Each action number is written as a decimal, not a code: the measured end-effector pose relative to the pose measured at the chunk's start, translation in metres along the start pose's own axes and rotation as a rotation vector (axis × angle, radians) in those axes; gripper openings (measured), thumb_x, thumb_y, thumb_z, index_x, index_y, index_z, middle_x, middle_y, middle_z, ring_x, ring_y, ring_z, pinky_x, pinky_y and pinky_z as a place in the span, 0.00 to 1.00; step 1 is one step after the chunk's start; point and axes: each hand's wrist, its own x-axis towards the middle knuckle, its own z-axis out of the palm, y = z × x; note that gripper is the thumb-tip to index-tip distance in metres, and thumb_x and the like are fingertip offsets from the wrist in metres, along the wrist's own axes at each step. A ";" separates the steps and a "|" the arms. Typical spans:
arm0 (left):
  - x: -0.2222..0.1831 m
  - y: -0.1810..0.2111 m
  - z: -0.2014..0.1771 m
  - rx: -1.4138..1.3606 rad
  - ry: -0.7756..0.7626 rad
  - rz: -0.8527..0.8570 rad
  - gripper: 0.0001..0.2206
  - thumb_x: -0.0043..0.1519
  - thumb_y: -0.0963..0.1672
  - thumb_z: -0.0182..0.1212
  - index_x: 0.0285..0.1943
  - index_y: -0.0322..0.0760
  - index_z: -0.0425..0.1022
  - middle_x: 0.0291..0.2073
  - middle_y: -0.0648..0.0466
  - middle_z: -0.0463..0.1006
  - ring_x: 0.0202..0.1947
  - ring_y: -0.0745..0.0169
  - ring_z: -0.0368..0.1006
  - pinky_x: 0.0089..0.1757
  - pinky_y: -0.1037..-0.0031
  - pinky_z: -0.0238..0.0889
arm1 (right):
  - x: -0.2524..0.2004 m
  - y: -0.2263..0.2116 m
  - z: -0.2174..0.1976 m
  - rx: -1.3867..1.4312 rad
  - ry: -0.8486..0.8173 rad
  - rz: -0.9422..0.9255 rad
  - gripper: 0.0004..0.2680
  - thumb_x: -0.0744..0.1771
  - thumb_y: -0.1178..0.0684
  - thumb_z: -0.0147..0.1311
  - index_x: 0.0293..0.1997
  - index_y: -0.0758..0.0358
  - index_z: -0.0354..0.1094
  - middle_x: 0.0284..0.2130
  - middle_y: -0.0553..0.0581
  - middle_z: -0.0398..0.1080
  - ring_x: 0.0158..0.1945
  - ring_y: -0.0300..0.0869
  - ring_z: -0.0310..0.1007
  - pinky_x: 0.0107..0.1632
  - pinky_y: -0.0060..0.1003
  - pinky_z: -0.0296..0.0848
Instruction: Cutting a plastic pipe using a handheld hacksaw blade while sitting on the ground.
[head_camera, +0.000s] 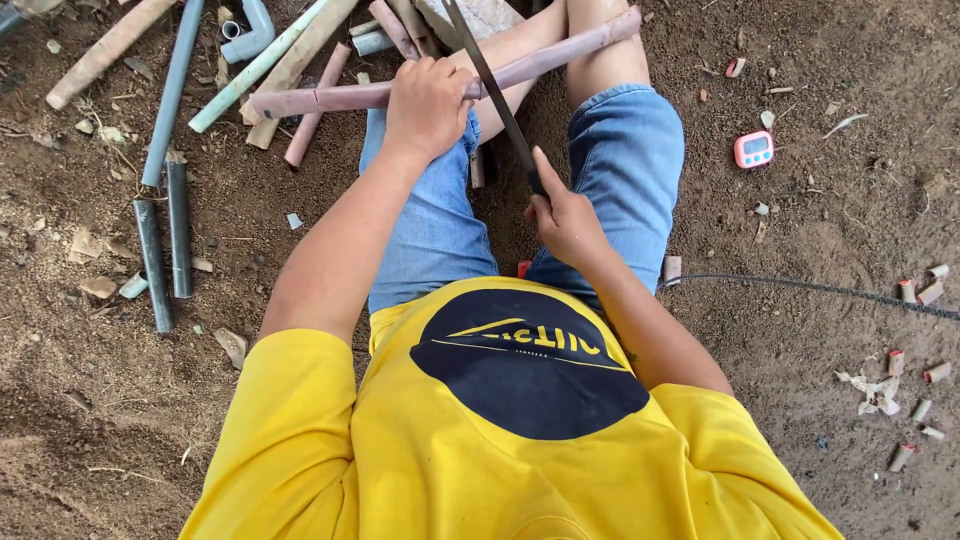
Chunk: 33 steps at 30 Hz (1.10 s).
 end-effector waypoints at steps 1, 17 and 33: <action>-0.001 0.001 0.000 0.000 0.000 0.002 0.06 0.59 0.44 0.72 0.41 0.44 0.80 0.36 0.56 0.78 0.39 0.58 0.72 0.49 0.66 0.63 | 0.004 -0.001 0.000 0.001 0.002 0.000 0.26 0.71 0.61 0.46 0.83 0.54 0.45 0.31 0.54 0.79 0.24 0.41 0.73 0.28 0.37 0.71; 0.000 0.001 0.001 0.008 -0.009 0.014 0.06 0.60 0.44 0.72 0.43 0.43 0.81 0.36 0.55 0.78 0.40 0.59 0.73 0.49 0.67 0.63 | 0.014 0.005 0.004 -0.289 0.043 -0.128 0.27 0.70 0.60 0.49 0.82 0.57 0.45 0.34 0.72 0.78 0.29 0.64 0.75 0.32 0.58 0.67; 0.001 0.001 -0.004 -0.008 0.052 0.045 0.04 0.62 0.44 0.70 0.41 0.43 0.80 0.38 0.56 0.79 0.40 0.57 0.73 0.49 0.66 0.63 | 0.021 0.012 0.008 -0.277 0.092 -0.177 0.28 0.70 0.61 0.52 0.82 0.54 0.45 0.35 0.73 0.79 0.30 0.65 0.77 0.31 0.59 0.68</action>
